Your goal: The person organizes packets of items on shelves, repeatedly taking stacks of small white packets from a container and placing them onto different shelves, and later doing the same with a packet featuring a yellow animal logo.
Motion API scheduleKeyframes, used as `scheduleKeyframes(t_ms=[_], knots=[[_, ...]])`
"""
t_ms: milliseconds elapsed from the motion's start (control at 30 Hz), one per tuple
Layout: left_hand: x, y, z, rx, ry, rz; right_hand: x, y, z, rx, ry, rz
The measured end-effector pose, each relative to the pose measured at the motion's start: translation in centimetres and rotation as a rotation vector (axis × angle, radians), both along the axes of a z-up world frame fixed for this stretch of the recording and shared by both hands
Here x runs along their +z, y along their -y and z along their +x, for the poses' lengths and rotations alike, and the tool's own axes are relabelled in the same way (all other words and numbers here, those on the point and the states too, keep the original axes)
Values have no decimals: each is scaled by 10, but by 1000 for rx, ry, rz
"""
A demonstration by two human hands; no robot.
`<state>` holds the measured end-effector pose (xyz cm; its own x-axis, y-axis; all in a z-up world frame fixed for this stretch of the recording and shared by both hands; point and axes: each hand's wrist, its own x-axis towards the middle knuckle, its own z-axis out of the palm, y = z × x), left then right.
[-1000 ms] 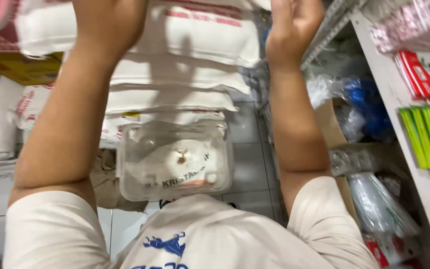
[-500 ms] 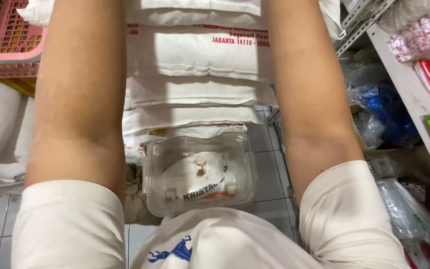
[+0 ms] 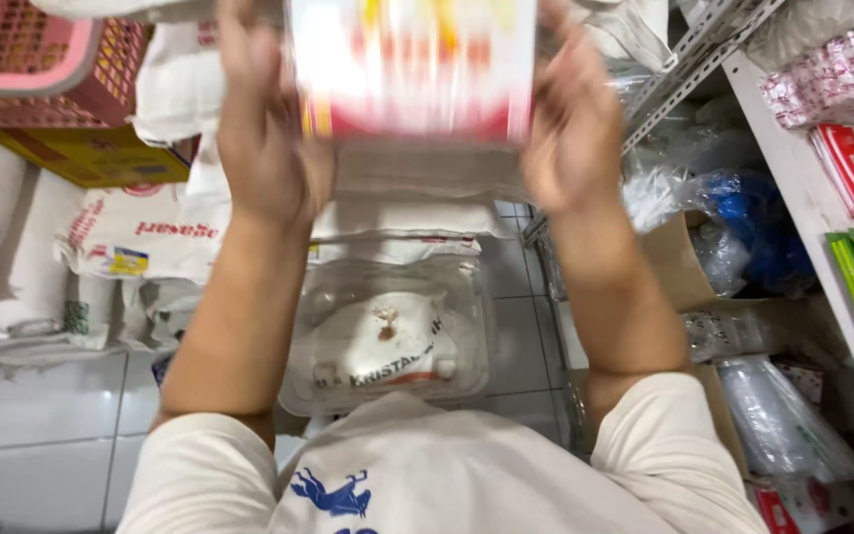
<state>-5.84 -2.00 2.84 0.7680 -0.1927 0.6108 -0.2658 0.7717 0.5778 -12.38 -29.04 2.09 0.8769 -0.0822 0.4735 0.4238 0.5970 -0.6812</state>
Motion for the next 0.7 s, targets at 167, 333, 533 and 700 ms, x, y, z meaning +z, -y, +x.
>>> scheduleKeyframes(t_ms=[167,333,533,700], knots=[[-80,46,-120,-435,-453,-217,-82,3,-89,-119,-290,-358],[-129,124,-154,-901,-621,-323,-137,41,-147,-239,-321,-126],[-181,217,-185,-1035,-793,-252,-156,94,-202,-502,-350,-489],[-200,274,-219,-1098,-873,-271,-148,135,-255,-999,-372,-1387]])
